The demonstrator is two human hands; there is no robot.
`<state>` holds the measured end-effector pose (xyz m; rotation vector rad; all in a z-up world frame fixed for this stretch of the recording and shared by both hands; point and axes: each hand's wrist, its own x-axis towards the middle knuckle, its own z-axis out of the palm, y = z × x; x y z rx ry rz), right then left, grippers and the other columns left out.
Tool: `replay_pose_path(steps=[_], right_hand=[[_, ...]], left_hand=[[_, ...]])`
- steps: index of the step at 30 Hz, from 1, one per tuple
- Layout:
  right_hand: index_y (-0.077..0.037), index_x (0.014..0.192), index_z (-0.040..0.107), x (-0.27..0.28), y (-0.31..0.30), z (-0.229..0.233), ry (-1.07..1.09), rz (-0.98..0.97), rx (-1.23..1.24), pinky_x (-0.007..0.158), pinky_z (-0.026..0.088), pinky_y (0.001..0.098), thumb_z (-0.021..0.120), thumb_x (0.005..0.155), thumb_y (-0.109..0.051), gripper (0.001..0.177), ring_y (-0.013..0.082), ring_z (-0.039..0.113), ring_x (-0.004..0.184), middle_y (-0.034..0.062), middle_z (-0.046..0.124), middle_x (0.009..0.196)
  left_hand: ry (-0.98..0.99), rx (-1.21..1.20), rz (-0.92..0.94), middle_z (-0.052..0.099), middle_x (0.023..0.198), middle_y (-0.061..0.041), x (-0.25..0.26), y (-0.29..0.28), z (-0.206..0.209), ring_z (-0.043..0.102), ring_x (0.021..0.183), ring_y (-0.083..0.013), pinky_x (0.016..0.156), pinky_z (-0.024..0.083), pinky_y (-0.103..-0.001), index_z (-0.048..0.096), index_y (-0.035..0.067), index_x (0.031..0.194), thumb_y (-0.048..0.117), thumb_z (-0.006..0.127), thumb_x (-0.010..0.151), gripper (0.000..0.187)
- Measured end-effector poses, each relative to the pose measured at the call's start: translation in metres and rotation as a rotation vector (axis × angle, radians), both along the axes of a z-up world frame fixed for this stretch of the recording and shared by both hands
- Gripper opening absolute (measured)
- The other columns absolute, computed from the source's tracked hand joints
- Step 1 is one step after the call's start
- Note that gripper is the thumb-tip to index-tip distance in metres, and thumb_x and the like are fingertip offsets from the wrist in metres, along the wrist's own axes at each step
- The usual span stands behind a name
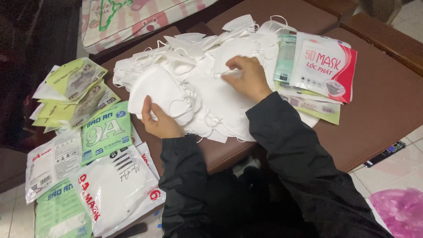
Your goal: The person is sorting white face masks from a pile and placing them into individual plastic sleeves or onto organized stacks.
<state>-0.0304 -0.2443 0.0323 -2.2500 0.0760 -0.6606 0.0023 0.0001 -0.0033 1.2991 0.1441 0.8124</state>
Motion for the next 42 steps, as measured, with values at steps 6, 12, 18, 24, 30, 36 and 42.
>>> replay_pose_path(steps=[6, 12, 18, 24, 30, 36, 42], right_hand=[[-0.009, 0.128, 0.068, 0.01, 0.005, -0.02, 0.397, -0.039, -0.291, 0.086, 0.039, 0.0407, 0.077, 0.084, -0.021, 0.046, 0.0279, 0.06, 0.096, 0.0097, 0.073, 0.095], [-0.003, 0.129, 0.064, -0.006, 0.012, 0.005, 0.523, -0.012, -0.204, 0.086, 0.046, 0.0428, 0.08, 0.085, -0.027, 0.052, 0.0338, 0.064, 0.103, 0.0195, 0.072, 0.109], [-0.007, 0.106, 0.073, 0.01, -0.009, -0.023, 0.426, -0.012, -0.096, 0.076, 0.053, 0.0418, 0.073, 0.09, -0.015, 0.018, 0.0324, 0.07, 0.09, 0.0153, 0.075, 0.094], [-0.003, 0.126, 0.066, -0.002, -0.001, -0.006, 0.522, 0.05, -0.099, 0.089, 0.055, 0.0501, 0.079, 0.084, -0.025, 0.049, 0.039, 0.069, 0.108, 0.0222, 0.072, 0.112], [-0.003, 0.11, 0.073, 0.006, -0.014, -0.016, 0.259, -0.001, 0.009, 0.077, 0.056, 0.0477, 0.072, 0.087, -0.012, 0.025, 0.0387, 0.072, 0.088, 0.0205, 0.073, 0.091], [-0.013, 0.109, 0.075, -0.011, -0.009, 0.014, 0.013, -0.059, -0.037, 0.055, 0.058, 0.0314, 0.072, 0.089, -0.009, 0.021, 0.0251, 0.073, 0.07, 0.0151, 0.075, 0.085], [-0.002, 0.109, 0.068, -0.015, 0.03, 0.019, -0.145, 0.17, 0.627, 0.051, 0.065, 0.0303, 0.067, 0.091, 0.0, 0.019, 0.021, 0.073, 0.064, 0.0225, 0.071, 0.088]], left_hand=[[0.029, 0.026, 0.007, 0.067, 0.115, -0.006, 0.002, 0.0, 0.0, 0.061, 0.121, -0.02, 0.106, 0.051, -0.033, 0.071, 0.011, 0.118, 0.006, 0.06, 0.102, 0.02], [0.068, 0.016, -0.046, 0.057, 0.118, -0.006, -0.005, -0.003, 0.006, 0.055, 0.123, -0.0201, 0.113, 0.045, -0.036, 0.071, 0.013, 0.118, 0.009, 0.057, 0.103, 0.02], [0.069, 0.094, -0.097, 0.055, 0.115, -0.009, -0.011, -0.007, 0.008, 0.054, 0.124, -0.0241, 0.112, 0.043, -0.036, 0.072, 0.011, 0.116, 0.007, 0.057, 0.103, 0.02], [0.023, 0.208, -0.144, 0.048, 0.124, -0.014, -0.009, -0.002, -0.001, 0.05, 0.129, -0.029, 0.116, 0.038, -0.042, 0.071, 0.013, 0.119, 0.008, 0.056, 0.104, 0.023], [-0.01, 0.26, -0.186, 0.048, 0.128, -0.017, -0.006, -0.006, -0.01, 0.052, 0.129, -0.0311, 0.118, 0.037, -0.045, 0.071, 0.012, 0.121, 0.007, 0.055, 0.103, 0.025], [-0.162, 0.379, -0.204, 0.054, 0.123, -0.013, -0.005, -0.013, -0.019, 0.057, 0.127, -0.0283, 0.117, 0.036, -0.045, 0.072, 0.012, 0.124, 0.007, 0.056, 0.103, 0.027], [-0.395, 0.635, -0.452, 0.064, 0.137, -0.016, -0.006, -0.021, -0.028, 0.053, 0.136, -0.0332, 0.122, 0.012, -0.054, 0.061, 0.009, 0.139, 0.042, 0.073, 0.092, 0.059]])
